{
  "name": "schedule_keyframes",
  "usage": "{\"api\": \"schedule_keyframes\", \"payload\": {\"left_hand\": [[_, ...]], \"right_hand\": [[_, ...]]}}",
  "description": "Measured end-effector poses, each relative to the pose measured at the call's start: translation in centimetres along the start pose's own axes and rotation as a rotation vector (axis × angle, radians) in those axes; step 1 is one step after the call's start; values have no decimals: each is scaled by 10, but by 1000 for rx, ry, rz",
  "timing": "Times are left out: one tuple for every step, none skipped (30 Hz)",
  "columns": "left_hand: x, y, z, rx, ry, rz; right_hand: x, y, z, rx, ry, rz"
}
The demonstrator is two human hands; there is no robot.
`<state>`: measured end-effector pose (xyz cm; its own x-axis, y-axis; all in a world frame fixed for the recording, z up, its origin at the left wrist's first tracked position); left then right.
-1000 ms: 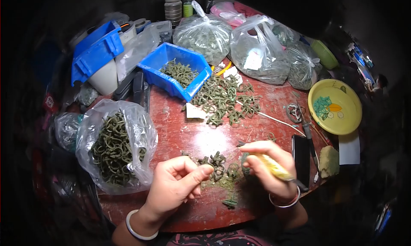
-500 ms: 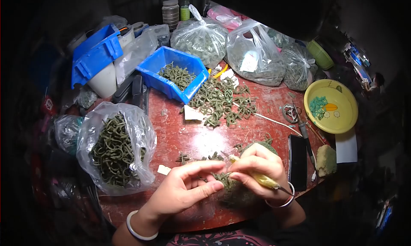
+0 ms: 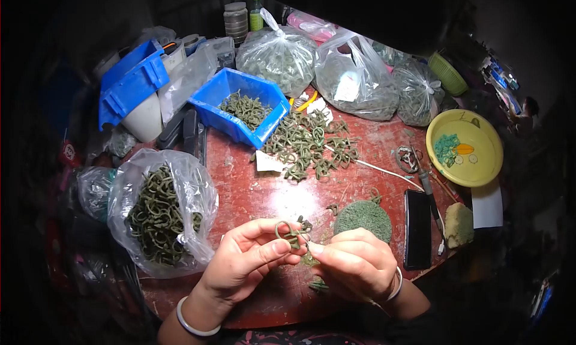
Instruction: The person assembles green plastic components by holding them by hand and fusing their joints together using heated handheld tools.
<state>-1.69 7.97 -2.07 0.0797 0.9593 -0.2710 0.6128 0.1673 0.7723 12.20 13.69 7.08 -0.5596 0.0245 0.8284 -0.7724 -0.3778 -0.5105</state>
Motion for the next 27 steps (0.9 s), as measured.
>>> {"api": "schedule_keyframes", "payload": {"left_hand": [[0,-1,0,13,20,-10],[-1,-2,-1,27,42,-21],[-1,-2,-1,27,41,-22],[0,-4,0,38,35,-39],[0,-5,0,49,29,-57],[0,-4,0,50,27,-57],[0,-4,1,53,16,-75],[1,-5,2,55,4,-94],[1,-4,2,55,-2,-92],[2,-5,3,32,-19,-96],[1,-6,5,10,-36,-101],[1,-7,5,11,-42,-101],[0,-8,5,7,-55,-107],[0,-9,6,2,-68,-113],[1,-10,8,3,-72,-113],[2,-10,8,21,-53,-112],[2,-10,7,40,-32,-111],[2,-10,7,41,-33,-111],[1,-7,6,39,-37,-61],[1,-2,5,36,-40,-11],[1,-1,3,35,-38,-12],[0,1,3,64,-65,-38],[-1,1,4,94,-94,-65],[-1,3,4,93,-93,-66],[-1,7,5,111,-92,-42],[0,10,5,129,-91,-17],[-1,11,6,124,-88,-20]], "right_hand": [[-1,1,1,-16,-11,16],[-1,1,0,-15,-9,17],[-1,4,0,-10,-13,38],[-1,6,-1,-5,-18,58],[-1,6,-2,-5,-17,56],[-2,7,-4,70,1,54],[-3,8,-6,144,21,51],[-3,8,-7,142,24,49],[-2,8,-7,145,24,42],[-2,7,-7,150,24,36],[-1,5,-6,149,29,34],[0,0,-6,128,54,6],[0,-4,-7,107,78,-21],[0,-3,-9,105,83,-22],[0,4,-9,132,57,30],[0,9,-7,158,29,81],[-2,9,-9,198,63,94],[-1,3,-8,198,63,93],[-1,-6,-16,291,181,34],[-4,-13,-25,384,298,-23],[-21,-16,-37,511,507,-127],[-33,-18,-42,516,657,-248],[-30,-15,-43,532,601,-210],[-26,-13,-45,547,546,-173],[-24,-12,-47,547,546,-173],[-16,-10,-43,515,457,-134],[-11,-9,-38,484,368,-94]]}}
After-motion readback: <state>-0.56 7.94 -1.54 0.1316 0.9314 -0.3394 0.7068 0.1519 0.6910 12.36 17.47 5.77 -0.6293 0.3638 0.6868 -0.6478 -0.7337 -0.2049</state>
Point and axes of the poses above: each hand's wrist, its own x-axis towards the middle knuckle, its own y-axis out of the palm, z = x × y, the point moved 8 cm from there along x, towards the middle knuckle, and after that the axes turned 10 degrees about -y, right-handed, at the moved point
